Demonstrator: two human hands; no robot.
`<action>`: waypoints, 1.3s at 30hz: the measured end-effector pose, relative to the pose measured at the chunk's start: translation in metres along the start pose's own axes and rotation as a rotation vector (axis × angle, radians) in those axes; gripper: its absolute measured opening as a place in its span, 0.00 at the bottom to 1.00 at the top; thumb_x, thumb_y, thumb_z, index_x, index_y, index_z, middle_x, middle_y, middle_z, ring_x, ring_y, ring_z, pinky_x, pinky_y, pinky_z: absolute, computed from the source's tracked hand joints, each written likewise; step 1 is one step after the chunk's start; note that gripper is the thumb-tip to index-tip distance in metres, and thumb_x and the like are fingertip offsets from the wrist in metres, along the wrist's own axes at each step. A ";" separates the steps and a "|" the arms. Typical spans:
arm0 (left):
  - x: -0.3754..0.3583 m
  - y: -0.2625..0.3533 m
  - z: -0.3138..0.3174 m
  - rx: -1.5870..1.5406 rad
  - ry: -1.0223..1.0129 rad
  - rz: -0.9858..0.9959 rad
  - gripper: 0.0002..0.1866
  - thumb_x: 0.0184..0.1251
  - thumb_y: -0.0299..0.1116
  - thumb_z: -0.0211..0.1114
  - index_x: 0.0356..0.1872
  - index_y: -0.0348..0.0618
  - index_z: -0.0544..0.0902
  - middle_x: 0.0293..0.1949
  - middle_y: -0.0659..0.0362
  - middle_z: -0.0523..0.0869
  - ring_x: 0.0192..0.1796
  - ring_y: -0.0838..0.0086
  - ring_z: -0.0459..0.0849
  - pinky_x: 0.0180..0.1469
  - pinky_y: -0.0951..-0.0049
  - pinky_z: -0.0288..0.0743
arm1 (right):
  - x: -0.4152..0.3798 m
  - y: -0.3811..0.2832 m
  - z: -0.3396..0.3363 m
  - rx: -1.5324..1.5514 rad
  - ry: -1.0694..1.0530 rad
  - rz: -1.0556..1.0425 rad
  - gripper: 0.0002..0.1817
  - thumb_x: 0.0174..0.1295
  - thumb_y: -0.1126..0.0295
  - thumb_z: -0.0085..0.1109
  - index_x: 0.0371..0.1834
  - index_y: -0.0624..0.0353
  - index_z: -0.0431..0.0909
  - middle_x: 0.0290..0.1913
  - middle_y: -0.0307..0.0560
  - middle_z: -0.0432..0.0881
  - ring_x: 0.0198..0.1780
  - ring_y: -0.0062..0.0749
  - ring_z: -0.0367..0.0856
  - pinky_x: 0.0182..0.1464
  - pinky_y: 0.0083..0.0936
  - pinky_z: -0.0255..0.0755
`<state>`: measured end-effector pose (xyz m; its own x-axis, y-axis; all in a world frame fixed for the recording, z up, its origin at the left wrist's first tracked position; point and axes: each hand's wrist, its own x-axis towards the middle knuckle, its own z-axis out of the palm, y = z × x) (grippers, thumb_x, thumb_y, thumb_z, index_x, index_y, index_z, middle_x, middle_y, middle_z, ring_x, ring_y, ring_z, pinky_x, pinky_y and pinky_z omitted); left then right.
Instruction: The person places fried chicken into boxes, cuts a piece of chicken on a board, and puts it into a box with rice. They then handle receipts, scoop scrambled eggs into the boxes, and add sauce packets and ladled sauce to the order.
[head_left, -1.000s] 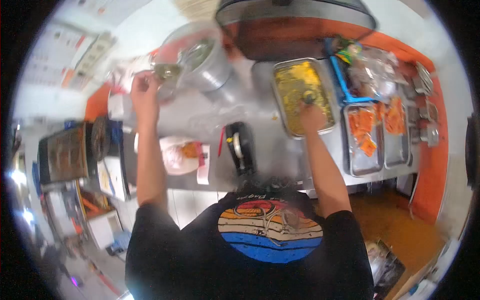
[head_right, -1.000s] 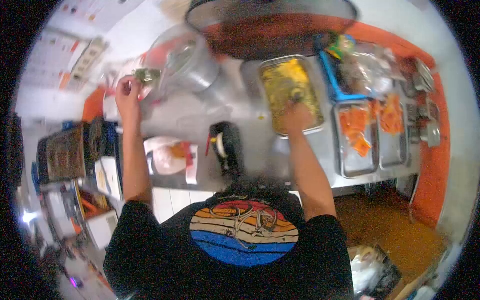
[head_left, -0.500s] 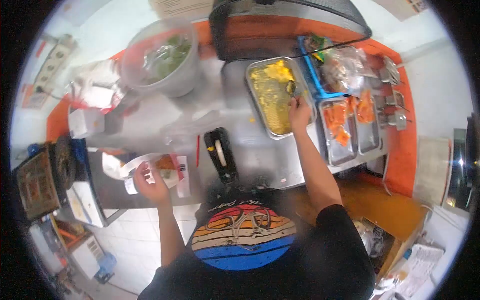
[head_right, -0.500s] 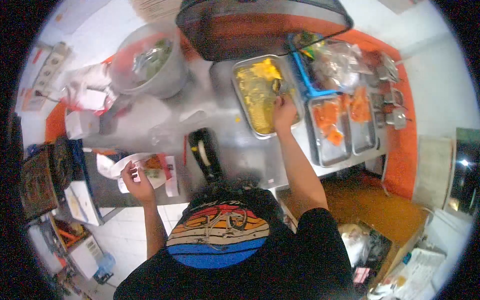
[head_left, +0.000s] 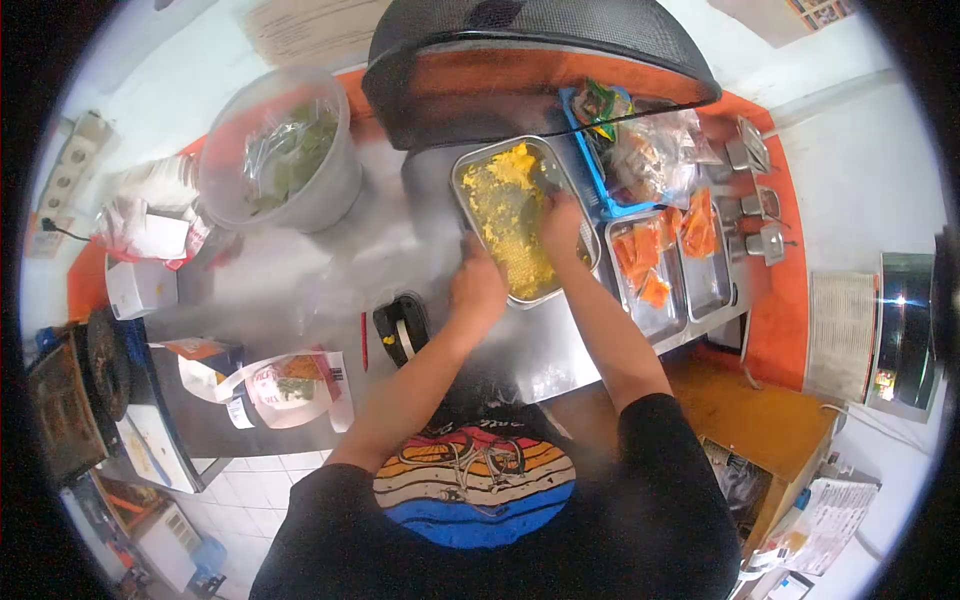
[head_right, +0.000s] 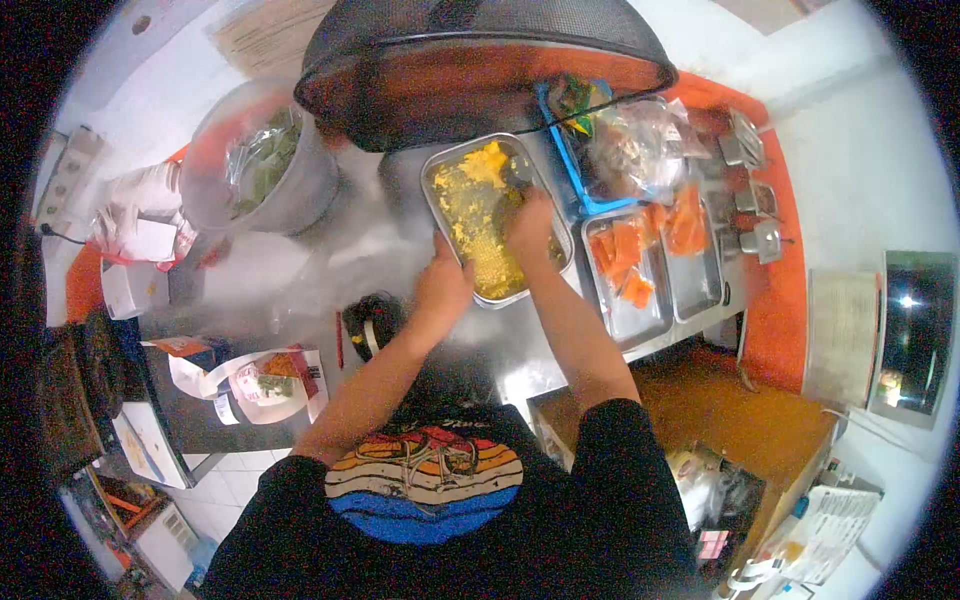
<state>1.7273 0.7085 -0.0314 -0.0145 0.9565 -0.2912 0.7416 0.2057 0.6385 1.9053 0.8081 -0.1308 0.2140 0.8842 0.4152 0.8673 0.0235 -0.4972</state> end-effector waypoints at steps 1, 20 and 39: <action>0.007 -0.006 0.013 -0.018 -0.004 -0.018 0.39 0.67 0.33 0.59 0.72 0.22 0.51 0.39 0.34 0.85 0.40 0.40 0.85 0.44 0.48 0.80 | 0.000 -0.008 -0.004 -0.025 -0.024 0.027 0.08 0.61 0.71 0.58 0.37 0.65 0.79 0.36 0.64 0.80 0.42 0.63 0.78 0.47 0.53 0.70; 0.018 -0.043 0.052 -0.477 -0.038 -0.030 0.40 0.69 0.33 0.59 0.76 0.32 0.49 0.48 0.30 0.82 0.50 0.37 0.83 0.53 0.48 0.76 | 0.043 -0.011 -0.055 -0.095 -0.772 -0.180 0.08 0.52 0.69 0.61 0.28 0.62 0.84 0.31 0.64 0.84 0.38 0.61 0.85 0.43 0.50 0.78; 0.018 -0.046 0.041 -0.687 -0.105 -0.049 0.34 0.74 0.24 0.55 0.78 0.48 0.53 0.39 0.50 0.85 0.27 0.72 0.85 0.28 0.70 0.84 | -0.005 -0.037 -0.088 0.038 -0.689 -0.117 0.10 0.59 0.68 0.58 0.32 0.65 0.82 0.32 0.66 0.82 0.38 0.62 0.82 0.42 0.50 0.74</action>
<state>1.7209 0.7077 -0.0951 0.0534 0.9250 -0.3763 0.1492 0.3652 0.9189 1.9112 0.7618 -0.0476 -0.2247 0.9689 -0.1038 0.8484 0.1422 -0.5100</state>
